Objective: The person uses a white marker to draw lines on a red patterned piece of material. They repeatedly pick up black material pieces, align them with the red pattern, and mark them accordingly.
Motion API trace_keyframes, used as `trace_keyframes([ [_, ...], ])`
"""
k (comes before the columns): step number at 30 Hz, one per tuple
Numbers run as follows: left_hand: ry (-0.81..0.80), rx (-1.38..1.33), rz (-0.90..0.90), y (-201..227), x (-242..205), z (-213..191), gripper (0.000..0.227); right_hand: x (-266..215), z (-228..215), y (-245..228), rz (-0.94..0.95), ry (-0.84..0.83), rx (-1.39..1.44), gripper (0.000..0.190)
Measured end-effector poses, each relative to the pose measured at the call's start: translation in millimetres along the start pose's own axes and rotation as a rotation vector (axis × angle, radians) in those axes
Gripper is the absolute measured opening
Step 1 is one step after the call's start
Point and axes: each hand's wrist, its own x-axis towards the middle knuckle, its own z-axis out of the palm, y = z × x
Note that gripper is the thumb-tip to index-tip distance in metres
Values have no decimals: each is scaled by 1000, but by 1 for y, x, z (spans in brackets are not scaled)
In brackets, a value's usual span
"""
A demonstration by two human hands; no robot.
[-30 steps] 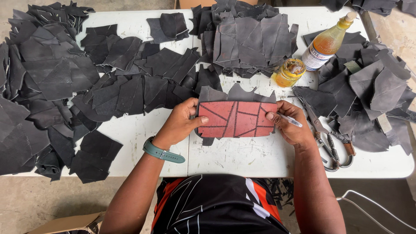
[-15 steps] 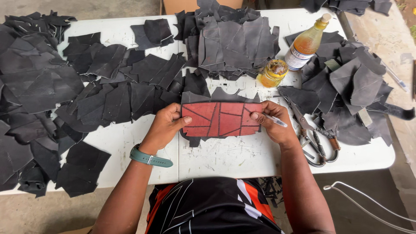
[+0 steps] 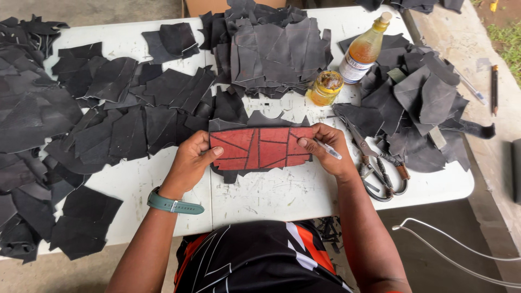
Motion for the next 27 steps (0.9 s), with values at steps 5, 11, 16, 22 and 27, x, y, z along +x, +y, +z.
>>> trace_keyframes([
  [5, 4, -38, -46, 5, 0, 5, 22, 0, 2, -3, 13, 44, -24, 13],
  [11, 30, 58, 56, 12, -3, 13, 22, -2, -4, -2, 17, 42, -65, 18],
  [16, 47, 134, 61, 21, -10, 13, 18, 2, -1, -2, 90, 46, 18, 18],
  [22, 20, 102, 80, 25, -9, 9, 25, 2, -2, 4, 78, 13, 140, 8],
  [27, -4, -38, -1, 16, -2, 3, 37, 2, -4, 7, 27, -30, 147, 13],
])
